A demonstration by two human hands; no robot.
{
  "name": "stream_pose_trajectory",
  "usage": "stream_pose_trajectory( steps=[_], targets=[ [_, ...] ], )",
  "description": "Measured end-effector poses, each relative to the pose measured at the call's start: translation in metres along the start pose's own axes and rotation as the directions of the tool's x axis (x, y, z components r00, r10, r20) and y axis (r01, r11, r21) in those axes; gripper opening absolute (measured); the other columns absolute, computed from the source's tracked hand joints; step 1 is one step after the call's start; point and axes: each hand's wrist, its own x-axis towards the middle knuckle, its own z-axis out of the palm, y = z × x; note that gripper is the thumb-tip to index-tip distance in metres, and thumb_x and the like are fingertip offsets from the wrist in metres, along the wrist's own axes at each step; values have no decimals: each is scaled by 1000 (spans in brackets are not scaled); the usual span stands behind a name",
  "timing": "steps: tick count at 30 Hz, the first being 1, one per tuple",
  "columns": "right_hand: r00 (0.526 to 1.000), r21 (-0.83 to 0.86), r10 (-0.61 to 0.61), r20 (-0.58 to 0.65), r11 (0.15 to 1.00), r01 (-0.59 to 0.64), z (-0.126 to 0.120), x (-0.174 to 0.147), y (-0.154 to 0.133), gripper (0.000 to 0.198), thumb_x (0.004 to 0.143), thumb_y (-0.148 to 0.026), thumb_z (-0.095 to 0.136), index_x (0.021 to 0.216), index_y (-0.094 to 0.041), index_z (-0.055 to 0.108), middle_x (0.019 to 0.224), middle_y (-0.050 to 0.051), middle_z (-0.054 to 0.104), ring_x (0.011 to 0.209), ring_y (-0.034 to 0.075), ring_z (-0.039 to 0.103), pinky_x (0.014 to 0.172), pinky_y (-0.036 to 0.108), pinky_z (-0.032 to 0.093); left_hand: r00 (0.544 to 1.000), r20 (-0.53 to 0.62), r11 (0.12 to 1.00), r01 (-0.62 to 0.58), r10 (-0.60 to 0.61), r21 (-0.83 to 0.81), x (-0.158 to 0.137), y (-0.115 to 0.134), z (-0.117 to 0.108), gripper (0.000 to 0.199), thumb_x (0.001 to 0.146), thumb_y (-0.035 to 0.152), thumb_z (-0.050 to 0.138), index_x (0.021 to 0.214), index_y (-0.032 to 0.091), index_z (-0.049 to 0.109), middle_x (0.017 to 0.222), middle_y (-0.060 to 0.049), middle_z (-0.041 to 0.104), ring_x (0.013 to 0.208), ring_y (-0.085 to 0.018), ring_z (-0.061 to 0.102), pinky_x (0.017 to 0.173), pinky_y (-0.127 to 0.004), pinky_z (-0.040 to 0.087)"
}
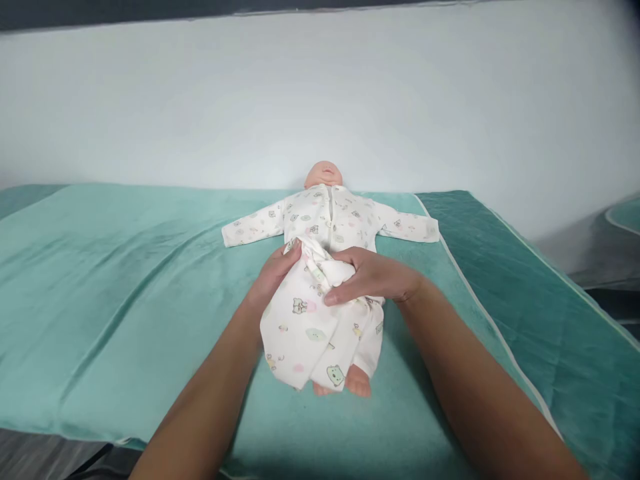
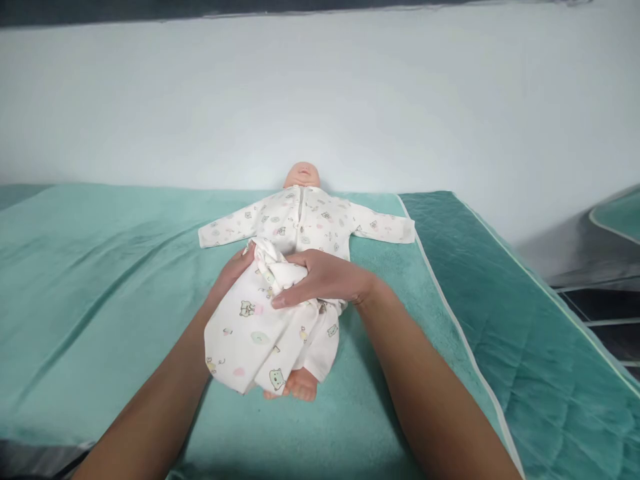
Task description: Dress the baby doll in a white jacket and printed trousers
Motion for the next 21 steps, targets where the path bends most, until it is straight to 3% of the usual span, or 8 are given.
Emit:
stream_pose_trajectory(
  steps=[3,6,9,12,15,17,21],
  targets=[
    [992,172,-97,-85,979,110,4,4,9,32,73,-28,79,102,-19,73,96,4,74,87,19,69,77,29,54,1000,-16,991,17,-15,131,0,2,-8,45,67,58,77,75,15,65,62,0,61,57,-14,58,55,-23,44],
    [957,356,-172,-236,901,249,8,10,16,32,74,-29,79,103,-19,73,92,4,74,82,18,70,76,29,55,982,169,965,41,-87,258,-5,6,-11,52,60,63,78,76,14,68,67,-3,65,65,-18,62,57,-25,45],
    [924,376,-169,-343,877,300,12,14,19,33,73,-32,80,103,-19,72,92,4,74,78,17,69,73,30,55,925,335,954,80,-180,290,-12,8,-10,55,54,49,87,92,12,71,81,-8,71,79,-23,66,65,-29,50],
    [913,335,-171,-371,892,304,15,16,17,34,75,-37,78,104,-21,72,94,4,74,81,17,69,76,29,55,948,278,972,98,-156,212,-14,4,-6,54,59,32,87,106,13,69,94,-11,73,88,-26,68,74,-32,52],
    [930,289,-164,-329,920,264,14,14,15,35,76,-40,77,104,-20,71,94,4,73,84,17,68,76,29,54,984,167,998,58,-57,-3,-11,-2,-2,50,66,35,82,108,11,68,93,-12,74,88,-27,70,77,-35,54],
    [957,239,-167,-238,945,224,10,10,13,38,73,-40,79,103,-18,72,93,4,73,81,17,67,73,28,53,992,124,992,27,-12,-122,-8,-4,0,48,70,40,79,107,10,68,90,-12,74,88,-29,71,80,-37,56],
    [995,96,-99,-27,990,101,3,3,7,38,66,-33,84,98,-17,73,92,3,72,83,18,66,74,29,53,993,114,978,18,6,-206,-6,-3,4,48,73,40,78,109,11,67,89,-12,74,88,-30,72,82,-38,56]
  ],
)
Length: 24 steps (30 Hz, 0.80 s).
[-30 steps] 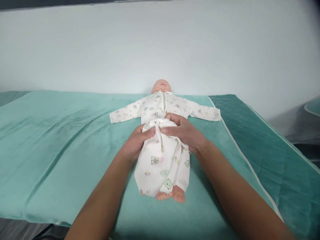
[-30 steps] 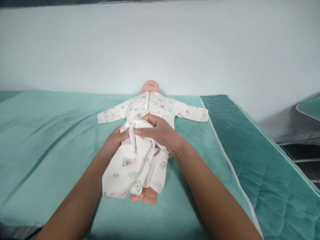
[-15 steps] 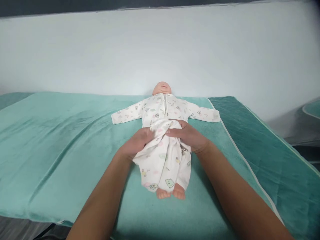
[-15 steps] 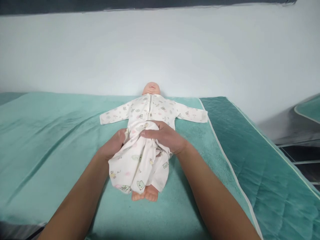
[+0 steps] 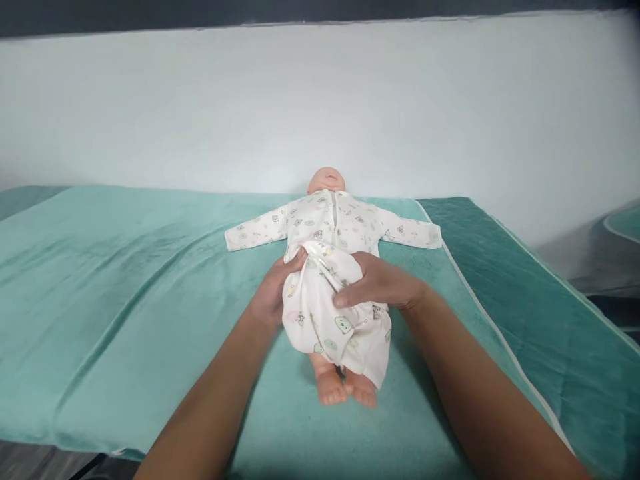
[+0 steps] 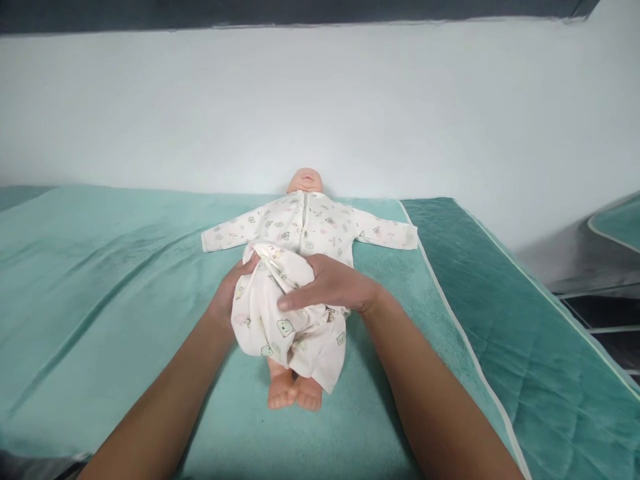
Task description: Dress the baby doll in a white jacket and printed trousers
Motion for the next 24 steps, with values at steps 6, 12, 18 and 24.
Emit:
stream_pose_trajectory(
  steps=[6,12,18,24],
  targets=[
    [994,96,-57,-91,993,66,4,2,12,30,71,-34,81,94,-17,73,91,4,72,83,18,67,77,31,53,999,2,997,49,-49,56,-5,2,-2,49,76,45,75,111,11,67,86,-11,74,90,-29,71,81,-36,55],
    [924,222,-171,-343,941,256,8,12,24,37,71,-46,79,94,-17,71,90,6,72,86,21,67,81,35,53,980,169,950,45,-101,310,-7,7,-14,64,58,56,84,102,11,73,86,-12,74,84,-27,70,67,-29,53],
    [914,187,-185,-362,946,265,12,14,22,40,76,-48,75,102,-19,70,91,5,72,85,20,67,77,33,54,963,216,928,71,-159,365,-6,7,-16,54,60,31,87,109,13,71,97,-13,75,88,-27,70,75,-33,54],
    [982,-5,-118,-145,993,119,1,5,14,34,73,-45,77,91,-17,72,87,3,70,79,18,64,70,28,51,999,38,995,-34,31,89,1,-5,-12,50,68,45,81,104,12,70,92,-13,75,92,-31,71,81,-37,56]
  ],
)
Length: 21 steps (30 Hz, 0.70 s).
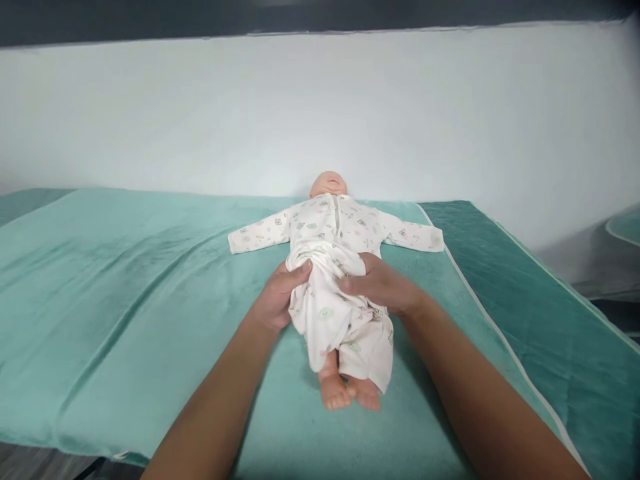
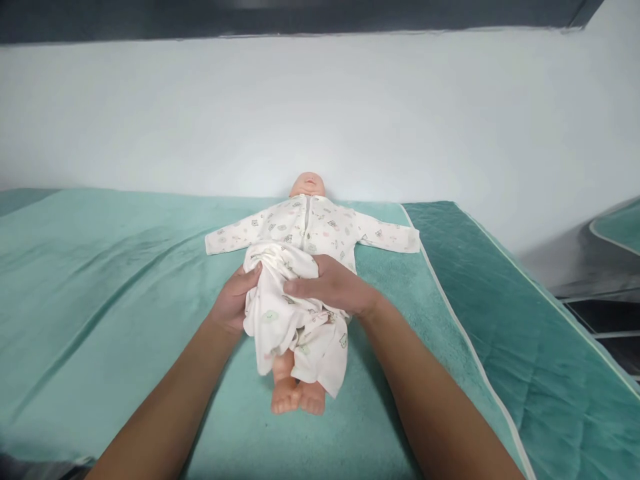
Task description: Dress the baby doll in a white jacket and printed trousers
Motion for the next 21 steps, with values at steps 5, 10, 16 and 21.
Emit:
stream_pose_trajectory(
  steps=[5,10,16,21],
  targets=[
    [983,-128,137,119,984,-121,-1,-4,-11,35,65,-33,83,94,-17,72,90,2,71,83,18,64,73,29,51,999,-17,999,28,-28,-20,-2,1,6,50,69,47,80,102,10,70,91,-14,74,94,-32,70,83,-39,56],
    [996,13,69,-49,998,-68,9,-2,-5,31,71,-33,79,96,-17,72,92,4,72,85,18,66,75,30,52,1000,-21,1000,16,-17,-12,-7,3,10,49,72,44,78,106,10,70,92,-14,74,95,-31,70,84,-38,55],
    [994,-116,30,-106,992,-42,7,-2,-7,30,73,-32,75,100,-19,73,96,4,73,89,20,66,76,30,51,988,-153,1000,-26,27,5,-45,-5,35,52,72,38,77,115,10,68,93,-14,74,90,-32,70,79,-38,56],
    [995,-404,-19,96,913,56,11,-7,-16,22,75,-32,72,94,-21,73,96,2,72,95,22,65,83,33,47,915,-404,999,-30,20,-19,-97,-22,77,59,69,33,79,124,16,64,104,-12,73,94,-32,70,77,-37,56]
  ],
)
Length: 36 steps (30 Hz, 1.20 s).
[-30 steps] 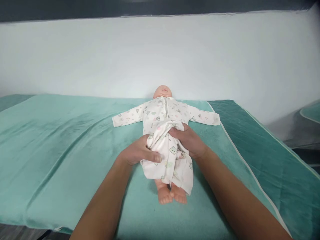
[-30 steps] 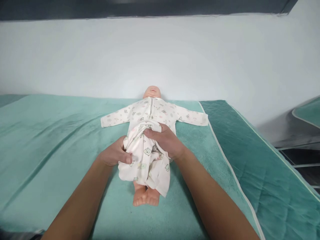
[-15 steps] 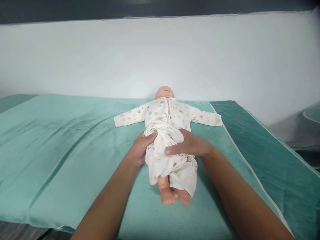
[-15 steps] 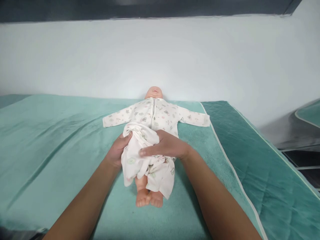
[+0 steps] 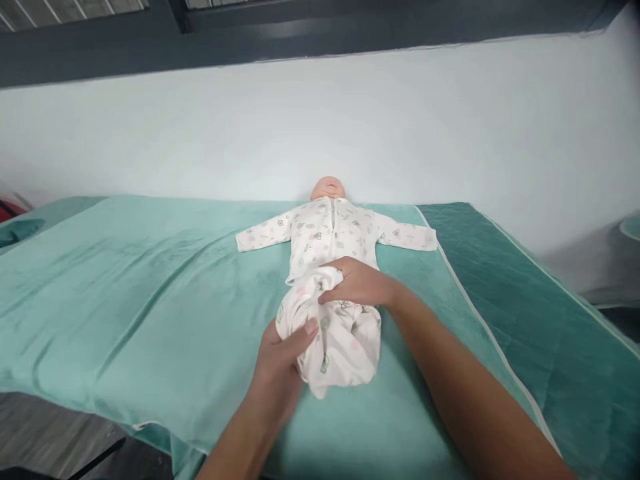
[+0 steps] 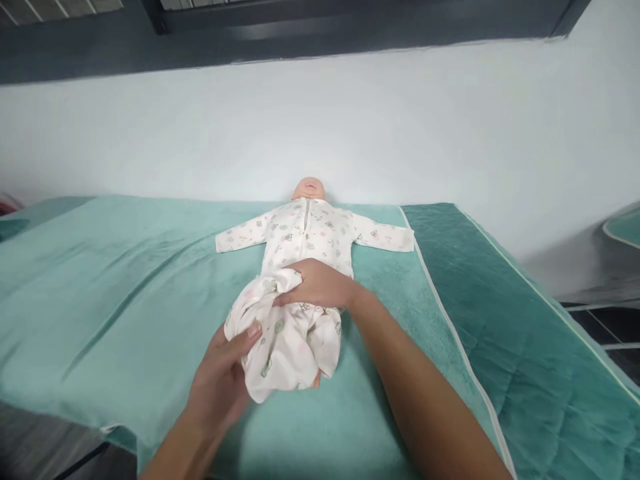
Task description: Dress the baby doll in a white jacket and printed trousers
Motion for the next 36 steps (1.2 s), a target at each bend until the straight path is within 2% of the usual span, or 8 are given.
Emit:
stream_pose_trajectory(
  steps=[5,11,17,20,25,30,33,36],
  targets=[
    [991,-163,-65,120,983,84,5,-2,0,18,71,-35,73,72,-19,66,75,-1,66,76,18,59,66,29,42,973,-229,999,-39,32,-24,-40,-12,19,59,73,30,77,128,18,62,120,-12,69,110,-31,65,86,-34,54],
    [988,-310,-46,148,946,91,7,-1,6,24,70,-35,73,59,-19,58,65,0,62,62,14,51,55,27,35,964,-263,996,-59,39,-69,-56,-25,29,61,77,37,74,133,18,59,121,-14,68,110,-32,65,90,-37,54],
    [983,-379,-15,185,922,85,6,-5,3,21,69,-33,69,58,-20,57,62,0,59,59,13,47,53,28,34,956,-282,981,27,-82,-193,-61,-45,29,67,73,35,78,136,20,57,117,-15,70,113,-32,65,96,-40,54],
    [978,-460,22,206,885,77,7,-6,-2,25,70,-34,66,55,-19,53,59,0,54,57,11,42,53,27,31,931,-359,971,-20,-68,-237,-60,-56,27,61,73,35,79,129,19,63,118,-14,70,114,-32,64,97,-39,54],
    [954,-650,146,263,757,64,12,-10,-14,28,75,-39,59,57,-18,52,59,-1,52,57,10,39,53,26,29,877,-480,965,-116,-11,-234,-61,-64,19,53,66,32,84,115,16,71,116,-14,71,113,-31,65,100,-38,52],
    [961,-686,120,251,723,89,18,-13,-18,32,74,-44,63,56,-17,56,59,-1,55,55,9,40,54,27,28,852,-523,984,-106,15,-146,-68,-64,5,48,61,33,86,102,12,75,104,-15,74,101,-31,70,90,-37,55],
    [966,-681,111,234,727,82,19,-12,-16,32,72,-44,65,55,-18,58,57,-1,55,54,10,41,53,27,26,836,-548,988,-96,14,-121,-67,-68,-7,48,57,34,88,97,11,74,93,-13,75,89,-27,71,79,-33,56],
    [967,-679,118,228,731,71,19,-10,-12,32,71,-46,66,55,-20,59,57,-1,55,55,11,45,53,26,27,847,-531,998,-45,12,-49,-63,-70,-22,48,57,40,87,92,12,72,81,-8,72,75,-21,68,67,-28,53]
  ],
)
